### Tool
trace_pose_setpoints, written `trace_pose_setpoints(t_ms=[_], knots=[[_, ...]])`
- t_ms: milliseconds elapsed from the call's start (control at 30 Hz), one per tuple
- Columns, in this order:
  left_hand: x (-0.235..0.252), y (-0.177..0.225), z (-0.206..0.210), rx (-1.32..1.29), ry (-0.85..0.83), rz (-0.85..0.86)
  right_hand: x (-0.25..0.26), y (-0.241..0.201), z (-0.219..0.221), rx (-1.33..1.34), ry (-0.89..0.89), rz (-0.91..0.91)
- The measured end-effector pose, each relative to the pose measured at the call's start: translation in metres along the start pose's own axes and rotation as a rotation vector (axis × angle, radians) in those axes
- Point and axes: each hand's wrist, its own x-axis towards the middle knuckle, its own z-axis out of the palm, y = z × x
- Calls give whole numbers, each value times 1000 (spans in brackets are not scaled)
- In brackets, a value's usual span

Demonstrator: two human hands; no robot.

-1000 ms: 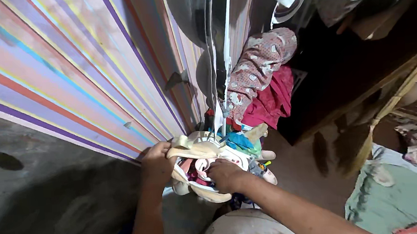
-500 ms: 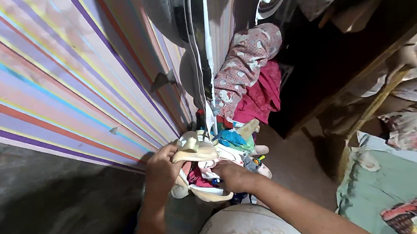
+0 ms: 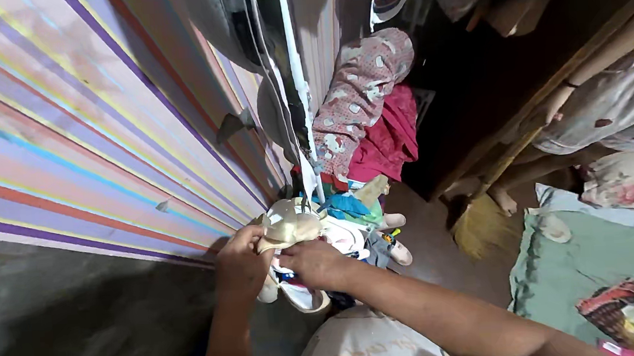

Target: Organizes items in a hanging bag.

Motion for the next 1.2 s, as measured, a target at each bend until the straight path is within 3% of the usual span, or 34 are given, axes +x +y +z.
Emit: trace_pose_setpoints(t_ms=[133,233,500,1200], knots=[[4,1,-5,51,31,-33,18,-10,2,-33,-359,286],[8,-10,-9,43,61,-48,21,-6,5,-93,-481,304],[17,-29,-6,4,79,-83,24,-3,3,-131,-485,283],[65,-10,-8,-22,14,-183,29,11,-24,-66,-462,355]])
